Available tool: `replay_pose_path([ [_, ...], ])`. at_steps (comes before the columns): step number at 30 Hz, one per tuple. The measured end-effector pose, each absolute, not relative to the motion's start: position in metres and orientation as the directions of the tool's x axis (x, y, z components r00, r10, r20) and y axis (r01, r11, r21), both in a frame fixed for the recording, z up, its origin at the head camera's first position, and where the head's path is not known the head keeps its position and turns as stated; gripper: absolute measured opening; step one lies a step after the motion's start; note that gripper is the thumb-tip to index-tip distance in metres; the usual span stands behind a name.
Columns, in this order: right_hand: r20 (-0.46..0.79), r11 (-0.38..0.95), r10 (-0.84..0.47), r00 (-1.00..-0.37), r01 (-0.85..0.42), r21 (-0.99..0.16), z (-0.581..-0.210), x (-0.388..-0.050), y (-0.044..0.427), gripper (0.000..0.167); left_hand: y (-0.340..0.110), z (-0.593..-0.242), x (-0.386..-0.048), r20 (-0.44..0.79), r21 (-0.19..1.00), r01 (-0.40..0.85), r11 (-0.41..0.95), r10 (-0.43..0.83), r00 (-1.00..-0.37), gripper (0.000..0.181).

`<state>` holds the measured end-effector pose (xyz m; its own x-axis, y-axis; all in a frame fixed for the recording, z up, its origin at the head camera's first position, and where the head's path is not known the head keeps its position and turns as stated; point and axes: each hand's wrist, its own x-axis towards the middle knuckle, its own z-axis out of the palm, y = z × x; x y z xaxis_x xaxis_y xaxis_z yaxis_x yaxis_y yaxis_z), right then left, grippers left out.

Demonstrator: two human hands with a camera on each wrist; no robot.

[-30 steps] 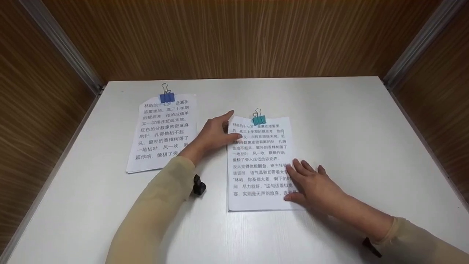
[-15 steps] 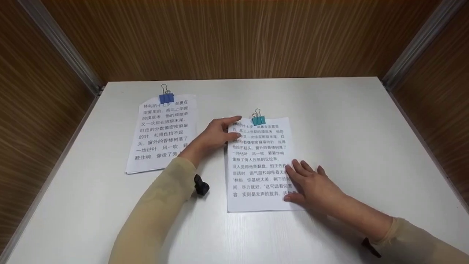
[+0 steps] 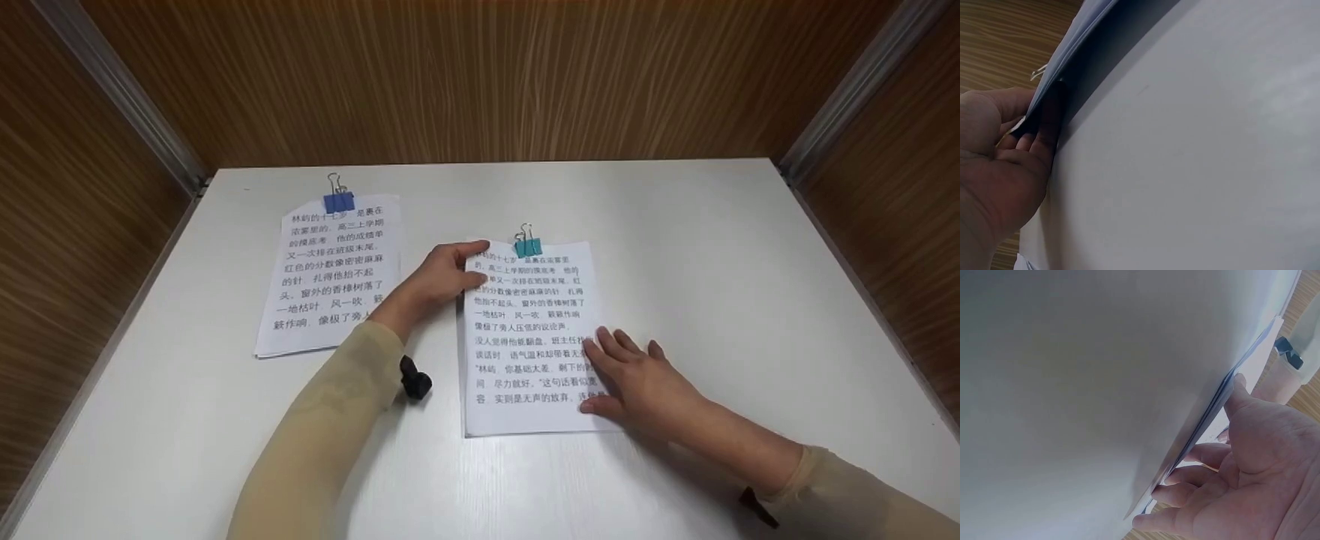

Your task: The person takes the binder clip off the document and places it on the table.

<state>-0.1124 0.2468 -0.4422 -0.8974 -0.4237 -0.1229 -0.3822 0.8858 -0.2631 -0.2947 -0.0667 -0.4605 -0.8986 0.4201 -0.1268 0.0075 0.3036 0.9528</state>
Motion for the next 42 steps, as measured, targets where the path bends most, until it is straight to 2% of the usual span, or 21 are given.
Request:
replay_pose_path([
  [14, -0.12, 0.88, -0.435, -0.893, -0.393, -0.266, -0.442, -0.113, 0.247, 0.09, -0.061, -0.46, -0.284, -0.076, 0.977, 0.006, 0.212, 0.376, -0.923, 0.067],
  [28, -0.129, 0.846, -0.432, -0.893, -0.351, -0.402, -0.44, -0.113, 0.256, 0.085, -0.058, -0.455, -0.276, -0.024, 0.965, 0.07, 0.251, 0.35, -0.936, 0.066],
  [34, -0.073, 0.839, -0.419, -0.905, -0.356, -0.411, -0.431, -0.12, 0.266, 0.082, -0.063, -0.454, -0.272, -0.023, 0.98, 0.048, 0.193, 0.348, -0.937, 0.065],
  [42, 0.087, 0.803, -0.368, -0.926, -0.364, -0.472, -0.4, -0.158, 0.281, 0.064, -0.064, -0.453, -0.268, 0.014, 0.986, 0.07, 0.154, 0.341, -0.94, 0.065],
])
